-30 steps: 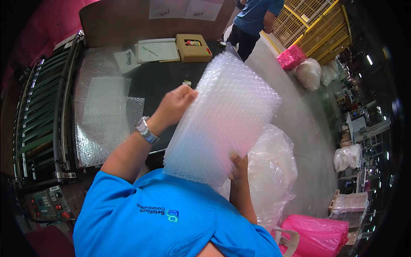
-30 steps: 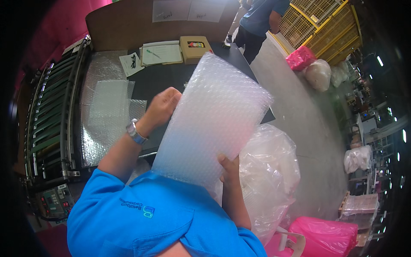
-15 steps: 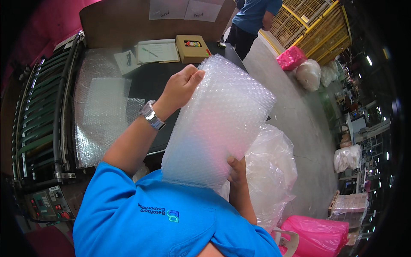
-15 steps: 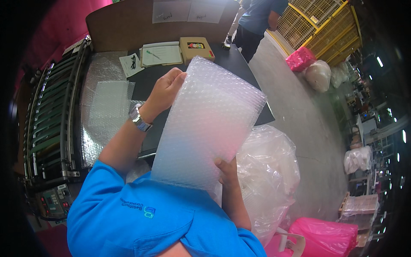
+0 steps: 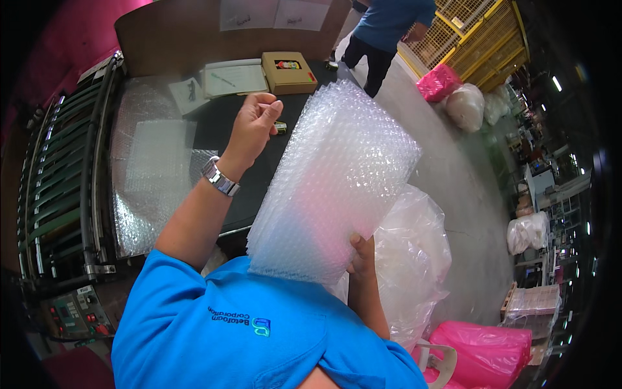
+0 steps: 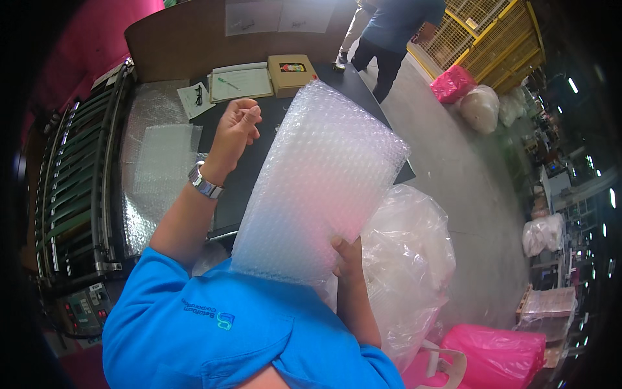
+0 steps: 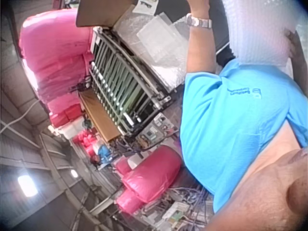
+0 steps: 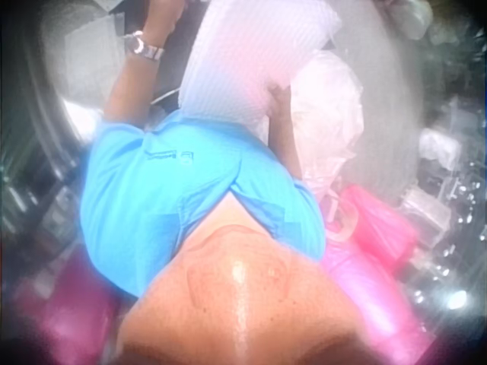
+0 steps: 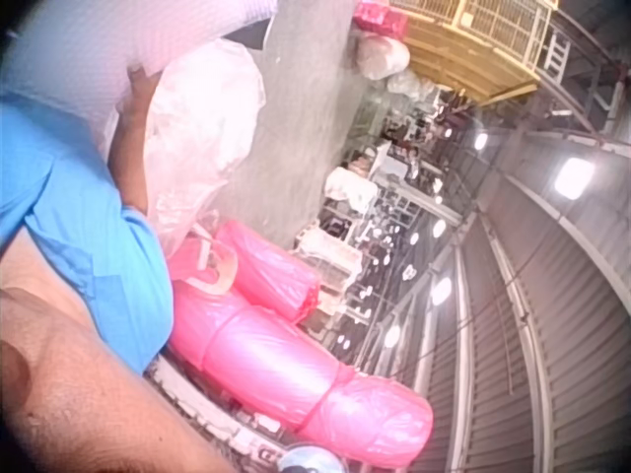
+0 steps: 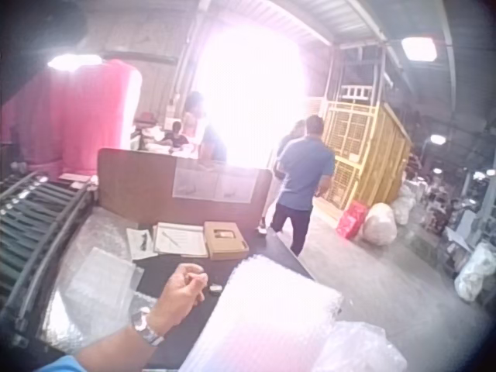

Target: The person repeatedly picks up sheets of bubble wrap from a table, folds them, and places them into a large clear plastic bag. The person handles the bubble wrap by hand, folding it into smaller stacks before inserting it into the bag. The task involves repetitive folding and bagging of packaging material.

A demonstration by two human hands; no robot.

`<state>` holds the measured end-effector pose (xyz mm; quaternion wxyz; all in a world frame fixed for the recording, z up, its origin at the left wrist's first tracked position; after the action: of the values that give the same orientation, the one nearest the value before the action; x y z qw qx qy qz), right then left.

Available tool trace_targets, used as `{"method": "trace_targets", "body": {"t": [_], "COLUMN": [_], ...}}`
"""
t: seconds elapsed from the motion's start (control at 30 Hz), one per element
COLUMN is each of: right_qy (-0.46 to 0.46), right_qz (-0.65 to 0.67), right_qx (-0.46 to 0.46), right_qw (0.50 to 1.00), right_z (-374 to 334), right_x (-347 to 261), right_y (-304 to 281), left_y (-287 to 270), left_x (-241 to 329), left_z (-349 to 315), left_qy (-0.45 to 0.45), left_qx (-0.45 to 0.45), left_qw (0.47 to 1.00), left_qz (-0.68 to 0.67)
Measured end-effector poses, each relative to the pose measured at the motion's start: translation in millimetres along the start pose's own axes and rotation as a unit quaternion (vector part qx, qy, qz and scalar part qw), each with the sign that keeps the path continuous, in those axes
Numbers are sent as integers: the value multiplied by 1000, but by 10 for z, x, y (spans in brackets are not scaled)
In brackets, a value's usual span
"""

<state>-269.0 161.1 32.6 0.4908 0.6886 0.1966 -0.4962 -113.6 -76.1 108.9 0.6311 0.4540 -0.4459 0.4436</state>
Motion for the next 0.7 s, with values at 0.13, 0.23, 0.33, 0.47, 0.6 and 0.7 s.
{"method": "trace_targets", "body": {"t": [0.13,0.23,0.33,0.47,0.6,0.7], "right_qy": [44,38,46,6,-4,23], "right_qz": [37,49,49,1,-30,4], "right_qx": [-24,-34,-19,-19,-43,-33], "right_qw": [998,997,998,1000,999,999], "right_z": [14,29,13,25,43,43], "right_x": [80,107,124,65,87,117], "right_y": [-57,6,-16,-39,-63,-63], "left_y": [116,98,12,-84,123,134], "left_x": [3,20,60,31,190,209], "left_z": [-68,-132,-125,-18,11,15], "left_qy": [74,200,256,168,169,198], "left_qx": [-110,-92,1,49,-50,-35], "left_qw": [991,958,925,978,980,966], "left_qz": [29,184,282,114,92,160]}}
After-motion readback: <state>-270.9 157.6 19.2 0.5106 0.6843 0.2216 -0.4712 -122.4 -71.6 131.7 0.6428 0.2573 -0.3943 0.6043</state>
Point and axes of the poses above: each hand's wrist, its own z-axis towards the middle knuckle, its own y-axis out of the palm, x = y × z, the point moved 5 cm from there along z, towards the middle knuckle, and after that the axes turned 7 degrees about x, right-handed, at the moved point
